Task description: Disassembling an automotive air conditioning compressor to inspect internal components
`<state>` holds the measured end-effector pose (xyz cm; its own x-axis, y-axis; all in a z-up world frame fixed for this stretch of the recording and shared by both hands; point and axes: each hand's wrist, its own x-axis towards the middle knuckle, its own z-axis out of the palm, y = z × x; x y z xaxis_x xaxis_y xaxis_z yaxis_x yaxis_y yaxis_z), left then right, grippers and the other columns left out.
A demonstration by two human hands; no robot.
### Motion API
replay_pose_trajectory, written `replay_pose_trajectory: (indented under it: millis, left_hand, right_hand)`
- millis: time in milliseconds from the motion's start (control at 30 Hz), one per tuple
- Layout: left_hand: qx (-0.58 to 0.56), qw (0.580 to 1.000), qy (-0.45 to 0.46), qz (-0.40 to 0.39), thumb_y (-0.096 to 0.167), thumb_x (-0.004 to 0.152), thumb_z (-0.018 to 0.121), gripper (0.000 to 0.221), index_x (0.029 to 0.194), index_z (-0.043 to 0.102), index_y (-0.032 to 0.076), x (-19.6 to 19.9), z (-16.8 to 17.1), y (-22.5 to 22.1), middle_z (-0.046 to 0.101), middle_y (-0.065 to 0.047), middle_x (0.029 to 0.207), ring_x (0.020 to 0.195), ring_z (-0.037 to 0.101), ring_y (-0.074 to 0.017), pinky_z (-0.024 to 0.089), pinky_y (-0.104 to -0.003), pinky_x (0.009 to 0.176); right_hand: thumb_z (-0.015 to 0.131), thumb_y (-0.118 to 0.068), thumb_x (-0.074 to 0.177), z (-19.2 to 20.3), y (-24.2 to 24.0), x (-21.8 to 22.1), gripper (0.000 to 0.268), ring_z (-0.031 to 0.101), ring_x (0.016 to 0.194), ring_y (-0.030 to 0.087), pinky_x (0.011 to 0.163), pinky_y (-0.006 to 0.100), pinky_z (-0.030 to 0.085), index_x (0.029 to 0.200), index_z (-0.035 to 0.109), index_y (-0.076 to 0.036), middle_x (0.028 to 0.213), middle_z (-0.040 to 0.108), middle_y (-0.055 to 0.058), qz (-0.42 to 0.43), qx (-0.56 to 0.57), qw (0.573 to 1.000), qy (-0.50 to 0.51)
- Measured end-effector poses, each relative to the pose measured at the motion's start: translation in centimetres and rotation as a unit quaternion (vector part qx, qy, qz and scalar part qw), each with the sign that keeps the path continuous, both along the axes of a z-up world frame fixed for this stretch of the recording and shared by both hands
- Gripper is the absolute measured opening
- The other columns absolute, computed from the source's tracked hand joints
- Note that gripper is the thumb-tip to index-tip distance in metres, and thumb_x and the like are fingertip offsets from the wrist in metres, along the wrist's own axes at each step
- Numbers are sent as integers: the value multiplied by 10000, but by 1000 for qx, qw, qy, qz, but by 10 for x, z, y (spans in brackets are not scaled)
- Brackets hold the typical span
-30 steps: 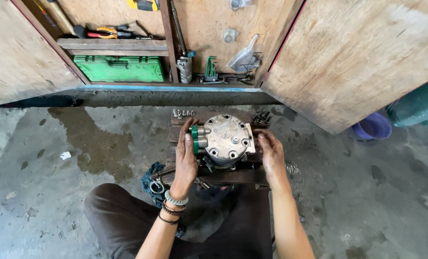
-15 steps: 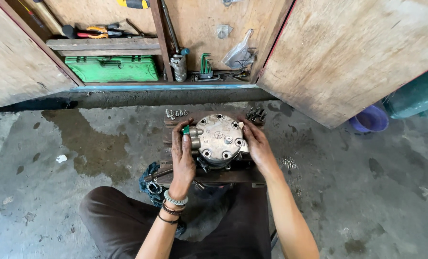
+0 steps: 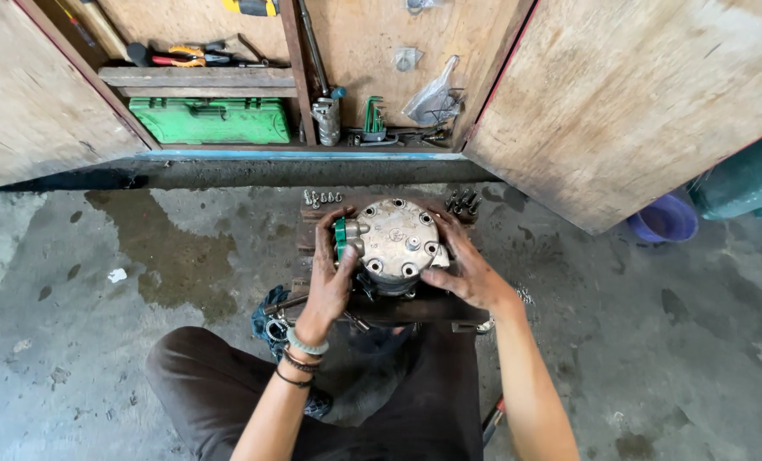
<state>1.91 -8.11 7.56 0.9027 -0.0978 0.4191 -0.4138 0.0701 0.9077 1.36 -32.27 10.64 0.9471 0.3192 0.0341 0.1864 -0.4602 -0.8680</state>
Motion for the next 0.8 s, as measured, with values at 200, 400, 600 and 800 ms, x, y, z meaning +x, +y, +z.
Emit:
replay_pose_trajectory:
  millis: [200,400,600,800]
  left_hand:
    - [176,982,-33,-60,435,709,901,1115,1548,304,5,14,2,37,460,-273,1511,1425,393,-491,298,-600,1188]
    - [291,952,-40,-86,493,630,947,1091,1514,451,92,34,10,62,588,-189,1422,1340,520,-430,363,-557,1150]
    - [375,921,-70,-84,554,577,956,1063,1423,549,56,43,26,67,663,-226,1293,1261,594,-434,435,-559,1093]
    - [375,918,-113,-59,577,611,920,1006,1401,564,65,38,31,66,682,-209,1262,1217,625,-417,427,-575,1094]
  right_hand:
    - [970,-508,600,38,12,10,1373,3,1557,447,1264,592,66,1611,165,-45,1677,55,313,28,-117,992,49]
    - [996,-422,580,22,7,30,1367,107,1539,474,1267,546,146,1583,176,13,1642,153,340,75,-120,990,-13]
    - [1052,-370,442,-16,-12,47,1395,335,1448,475,1195,567,299,1536,255,-32,1497,413,316,119,-134,965,-188]
    - [1005,-641,405,6,-3,49,1378,434,1397,477,1189,627,302,1474,413,-4,1428,517,288,96,-141,976,-138]
